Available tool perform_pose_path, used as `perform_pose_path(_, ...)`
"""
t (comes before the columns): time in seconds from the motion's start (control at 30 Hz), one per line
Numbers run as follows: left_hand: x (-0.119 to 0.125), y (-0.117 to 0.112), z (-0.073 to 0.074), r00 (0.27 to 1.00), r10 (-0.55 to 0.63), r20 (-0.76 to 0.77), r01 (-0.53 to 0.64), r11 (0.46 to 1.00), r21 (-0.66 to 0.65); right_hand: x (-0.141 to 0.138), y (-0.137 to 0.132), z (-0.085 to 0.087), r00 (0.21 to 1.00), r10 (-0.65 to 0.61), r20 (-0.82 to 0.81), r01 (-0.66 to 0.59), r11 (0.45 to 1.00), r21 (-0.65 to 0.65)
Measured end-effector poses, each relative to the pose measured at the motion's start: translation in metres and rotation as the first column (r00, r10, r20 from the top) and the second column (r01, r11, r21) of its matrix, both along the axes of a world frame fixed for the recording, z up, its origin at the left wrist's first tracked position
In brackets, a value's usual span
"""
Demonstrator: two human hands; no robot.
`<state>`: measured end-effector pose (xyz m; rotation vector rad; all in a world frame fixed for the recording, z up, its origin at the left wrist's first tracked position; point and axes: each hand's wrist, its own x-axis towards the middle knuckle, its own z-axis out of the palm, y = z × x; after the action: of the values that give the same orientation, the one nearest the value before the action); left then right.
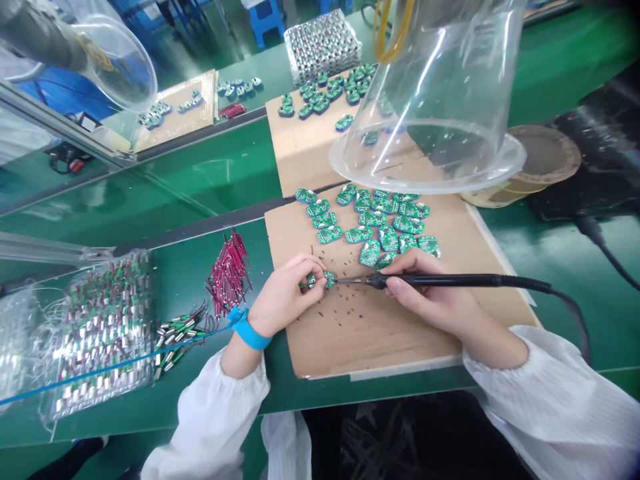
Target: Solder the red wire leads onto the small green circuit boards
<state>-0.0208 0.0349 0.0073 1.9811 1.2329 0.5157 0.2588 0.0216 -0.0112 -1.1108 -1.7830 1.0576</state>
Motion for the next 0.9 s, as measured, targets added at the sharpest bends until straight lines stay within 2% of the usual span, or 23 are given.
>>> perform_pose_path(0.3,0.0012,-0.0005,0.0005,1.0,0.008,-0.01,-0.008,1.0,-0.001,-0.0001,0.0,0.0001,0.995,-0.043,-0.093,0.039,0.999,-0.034)
perform_pose_path(0.9,-0.0015,0.0042,0.0027,0.999,-0.032,-0.011,0.032,0.999,-0.032,0.0006,0.0014,-0.0008,0.995,-0.051,-0.084,0.047,0.998,-0.05)
